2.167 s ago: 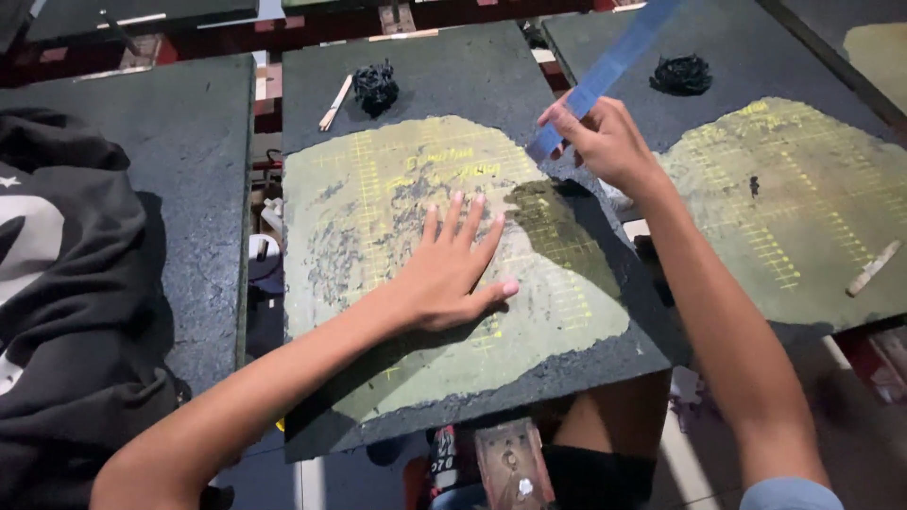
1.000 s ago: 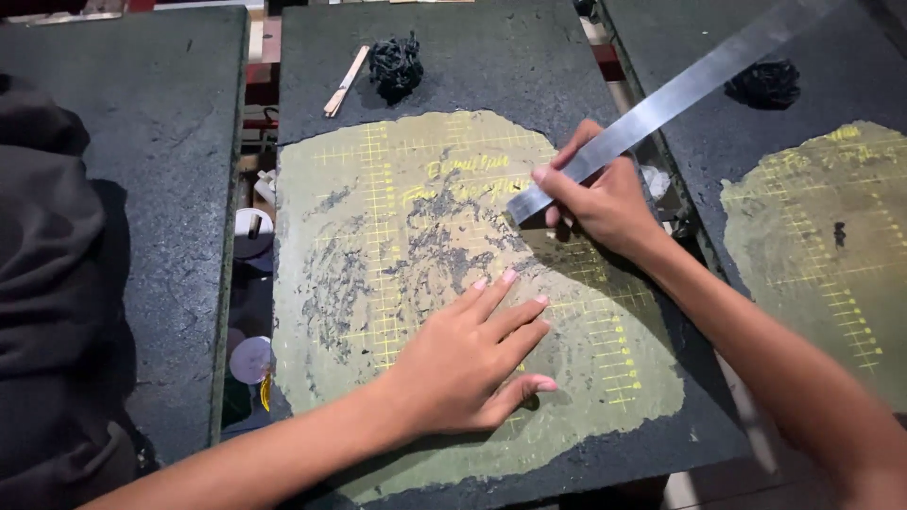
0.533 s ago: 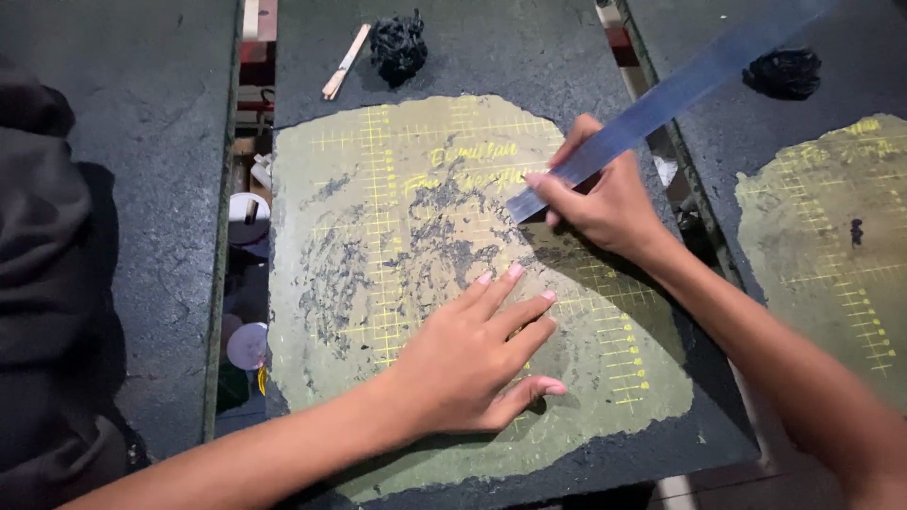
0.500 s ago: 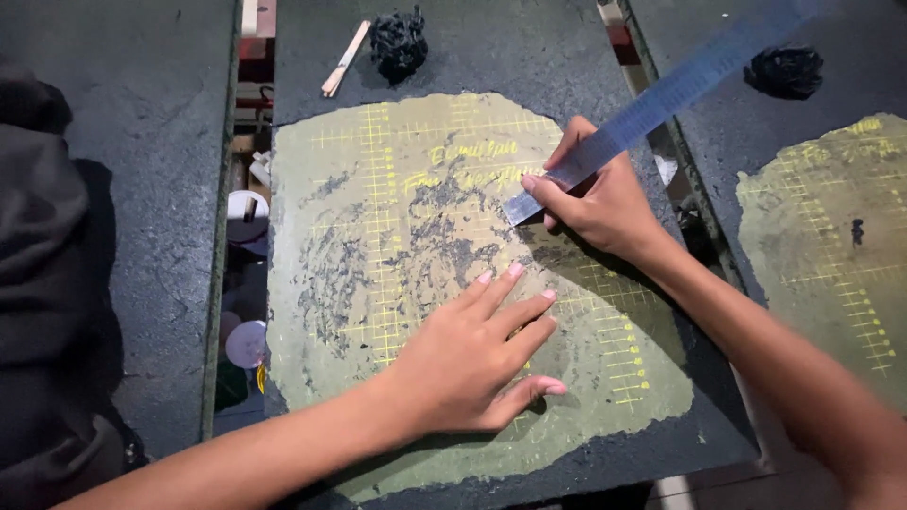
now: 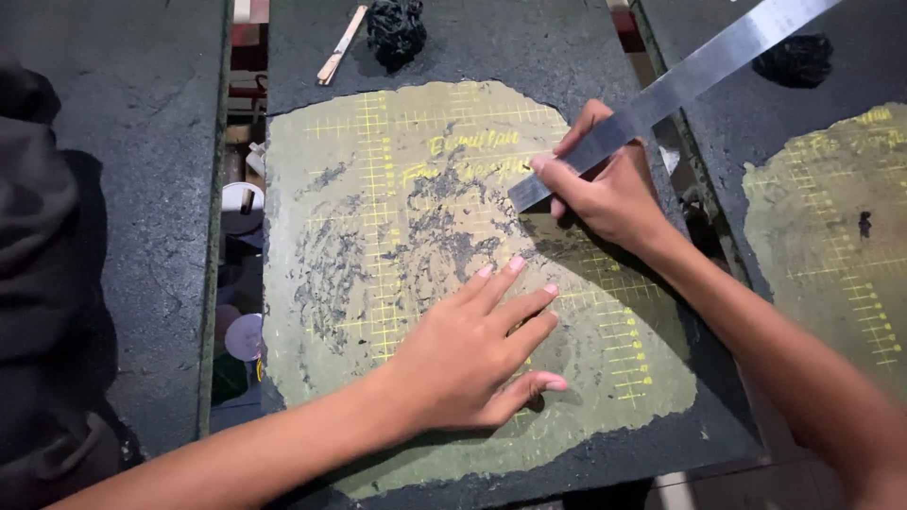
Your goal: Scraping dried ink or emulsion off a screen printing frame using a metal ruler.
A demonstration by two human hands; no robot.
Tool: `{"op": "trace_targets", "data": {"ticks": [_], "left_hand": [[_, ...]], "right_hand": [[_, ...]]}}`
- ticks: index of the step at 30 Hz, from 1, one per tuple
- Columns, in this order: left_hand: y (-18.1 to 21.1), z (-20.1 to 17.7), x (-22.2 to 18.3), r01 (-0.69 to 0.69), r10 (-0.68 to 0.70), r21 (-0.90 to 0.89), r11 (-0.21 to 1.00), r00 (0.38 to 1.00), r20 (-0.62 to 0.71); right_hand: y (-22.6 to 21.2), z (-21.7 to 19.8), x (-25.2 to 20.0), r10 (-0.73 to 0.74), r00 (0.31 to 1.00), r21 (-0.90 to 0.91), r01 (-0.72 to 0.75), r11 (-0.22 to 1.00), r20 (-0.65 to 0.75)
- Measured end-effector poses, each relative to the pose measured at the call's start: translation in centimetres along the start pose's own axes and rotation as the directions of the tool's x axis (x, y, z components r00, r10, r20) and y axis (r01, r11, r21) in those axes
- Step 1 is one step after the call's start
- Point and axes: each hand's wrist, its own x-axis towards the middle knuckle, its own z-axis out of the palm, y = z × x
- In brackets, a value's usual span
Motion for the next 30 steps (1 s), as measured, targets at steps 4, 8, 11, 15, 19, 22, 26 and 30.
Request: {"op": "trace_targets", "data": {"ticks": [4,8,11,15,19,22,26,30], "left_hand": [[-0.04,-0.18,0.04,0.006,-0.006,-0.008,1.000,1.000,0.017],[0.03,-0.07,-0.06,0.003,-0.003,-0.007,1.000,1.000,0.002],[-0.04,-0.10,-0.07,0.000,0.000,0.012,1.000,1.000,0.003],[0.08,-0.25,0.00,-0.001,0.001,0.013,1.000,1.000,-0.006],[0.04,-0.21,-0.01,0.003,-0.003,0.015,1.000,1.000,-0.016],[0.01,-0.24,0.00,0.001,-0.001,0.007,1.000,1.000,0.002],[-0.08,-0.33,0.04,0.000,0.000,-0.004,1.000,1.000,0.020],[0.01,-0.47,0.06,0.008,-0.008,-0.033,0.999,1.000,0.006]], "right_hand": [[-0.20,0.06,0.05,0.026,1.000,0.025,-0.026,0.999,0.005],[-0.06,-0.37,-0.02,0.056,0.998,0.035,-0.056,0.998,-0.003],[-0.28,-0.24,0.17,0.050,0.999,0.085,-0.050,0.995,-0.008],[-0.56,0.15,-0.12,0.030,0.999,0.003,-0.030,1.000,-0.010],[-0.55,0.30,-0.03,0.016,1.000,-0.010,-0.016,1.000,-0.013],[-0.43,0.04,0.05,0.040,0.999,0.034,-0.040,0.999,0.004],[-0.47,-0.19,0.24,0.075,0.997,0.078,-0.077,0.994,0.029],[-0.77,0.05,0.01,0.006,1.000,-0.025,-0.006,1.000,0.018]]}}
